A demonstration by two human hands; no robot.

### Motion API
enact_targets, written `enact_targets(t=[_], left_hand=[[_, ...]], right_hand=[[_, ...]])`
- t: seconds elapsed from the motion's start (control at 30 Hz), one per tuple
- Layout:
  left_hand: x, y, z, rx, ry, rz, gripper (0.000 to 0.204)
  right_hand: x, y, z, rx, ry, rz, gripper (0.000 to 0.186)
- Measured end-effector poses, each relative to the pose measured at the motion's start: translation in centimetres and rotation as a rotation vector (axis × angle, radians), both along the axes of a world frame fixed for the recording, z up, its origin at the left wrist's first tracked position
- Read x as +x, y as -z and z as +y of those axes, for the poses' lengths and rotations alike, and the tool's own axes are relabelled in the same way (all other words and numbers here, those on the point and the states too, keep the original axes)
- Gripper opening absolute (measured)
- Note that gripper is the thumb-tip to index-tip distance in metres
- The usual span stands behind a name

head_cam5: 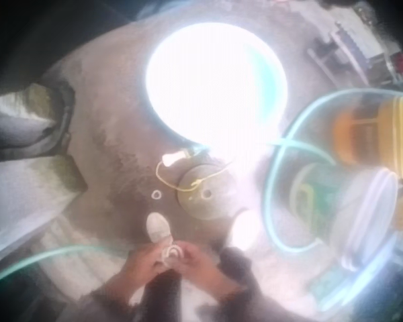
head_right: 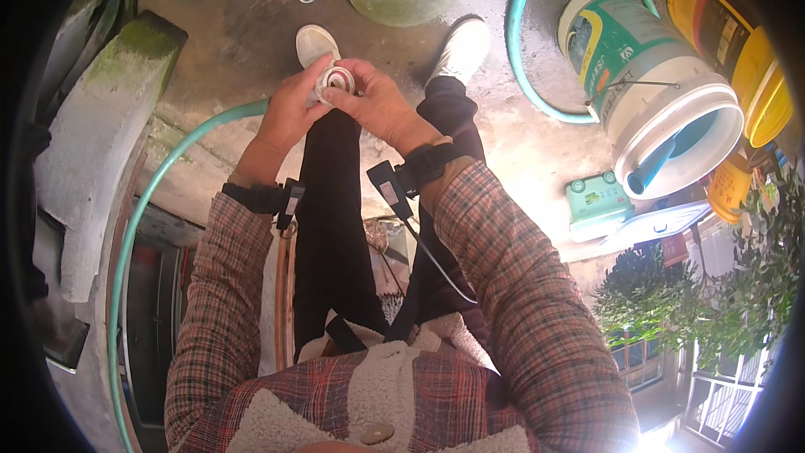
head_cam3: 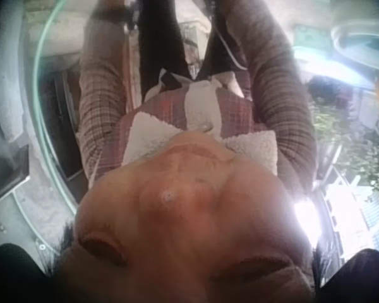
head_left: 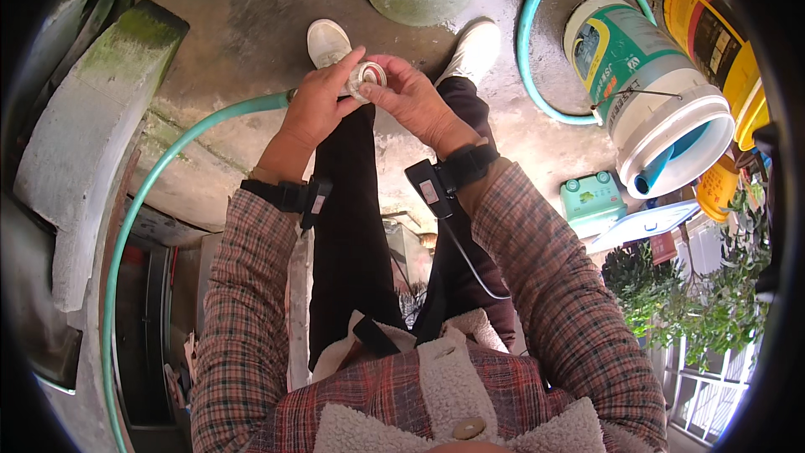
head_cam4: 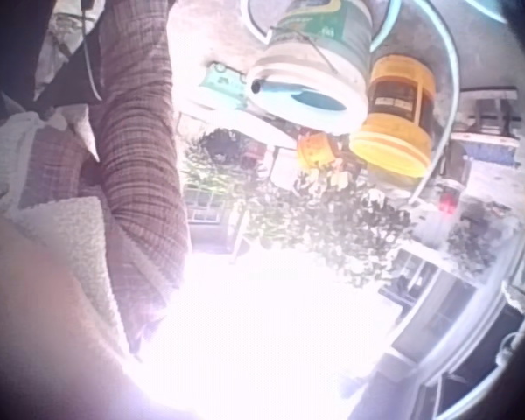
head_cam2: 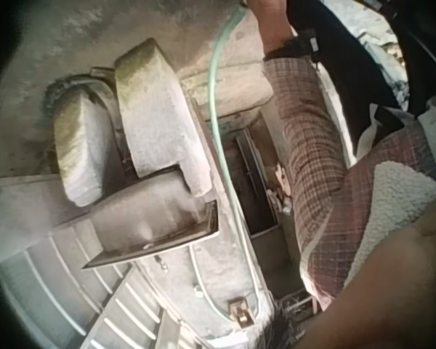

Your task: The person repairs a garden hose by removing a white plastic connector, inserting a rubber gasket, and reattaching the connector to the hose end. They then secure the connection with a yellow string.

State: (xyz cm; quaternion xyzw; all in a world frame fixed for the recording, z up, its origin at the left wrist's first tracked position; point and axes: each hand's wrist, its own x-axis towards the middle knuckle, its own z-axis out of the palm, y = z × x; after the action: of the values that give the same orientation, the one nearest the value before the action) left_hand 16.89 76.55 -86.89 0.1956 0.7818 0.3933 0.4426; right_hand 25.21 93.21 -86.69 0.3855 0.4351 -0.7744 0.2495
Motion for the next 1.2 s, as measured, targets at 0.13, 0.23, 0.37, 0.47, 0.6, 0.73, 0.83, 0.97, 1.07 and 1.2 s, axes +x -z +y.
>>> enact_targets(t=[0.13, 0.23, 0.37, 0.47, 0.6, 0.73, 0.83, 0.97, 1.07, 1.2], left_hand=[[0.0, 0.9, -0.4, -0.132, 0.148, 0.178, 0.059], [0.3, 1.0, -0.6, -0.221, 0.180, 0.159, 0.054], [-0.2, 0.8, -0.7, -0.175, 0.140, 0.153, 0.046], [-0.7, 0.7, -0.6, -0.133, 0.173, 0.138, 0.048], [-0.3, 0.5, -0.3, -0.192, 0.159, 0.042, 0.060], [-0.1, 1.2, -0.4, -0.212, 0.110, 0.034, 0.069], [0.2, 2.1, -1.1, -0.224, 0.125, 0.051, 0.067], [-0.6, 5.0, -2.2, -0.412, 0.194, 0.146, 0.065], [-2.5, 8.8, -2.4, -0.486, 0.294, 0.250, 0.052], [-4.5, 14.0, -2.7, -0.523, 0.492, 0.298, 0.036]], right_hand=[[0.1, 0.8, -1.2, 0.053, -0.084, 0.007, 0.051], [0.3, 1.0, -1.5, 0.189, -0.238, 0.020, 0.054], [0.6, 0.8, -1.6, 0.172, -0.179, 0.012, 0.058], [0.6, 0.7, -1.5, 0.183, -0.154, 0.138, 0.060], [0.1, 0.9, -1.4, 0.145, -0.161, 0.092, 0.053], [0.6, 0.4, -1.0, 0.064, -0.068, 0.025, 0.042], [1.1, 0.4, -0.5, 0.123, -0.073, 0.057, 0.030], [0.9, 1.8, 0.6, 0.289, -0.002, -0.023, 0.018], [0.9, 3.0, 2.0, 0.340, -0.079, -0.105, 0.017], [1.2, 4.9, 4.0, 0.260, -0.153, -0.165, 0.021]])
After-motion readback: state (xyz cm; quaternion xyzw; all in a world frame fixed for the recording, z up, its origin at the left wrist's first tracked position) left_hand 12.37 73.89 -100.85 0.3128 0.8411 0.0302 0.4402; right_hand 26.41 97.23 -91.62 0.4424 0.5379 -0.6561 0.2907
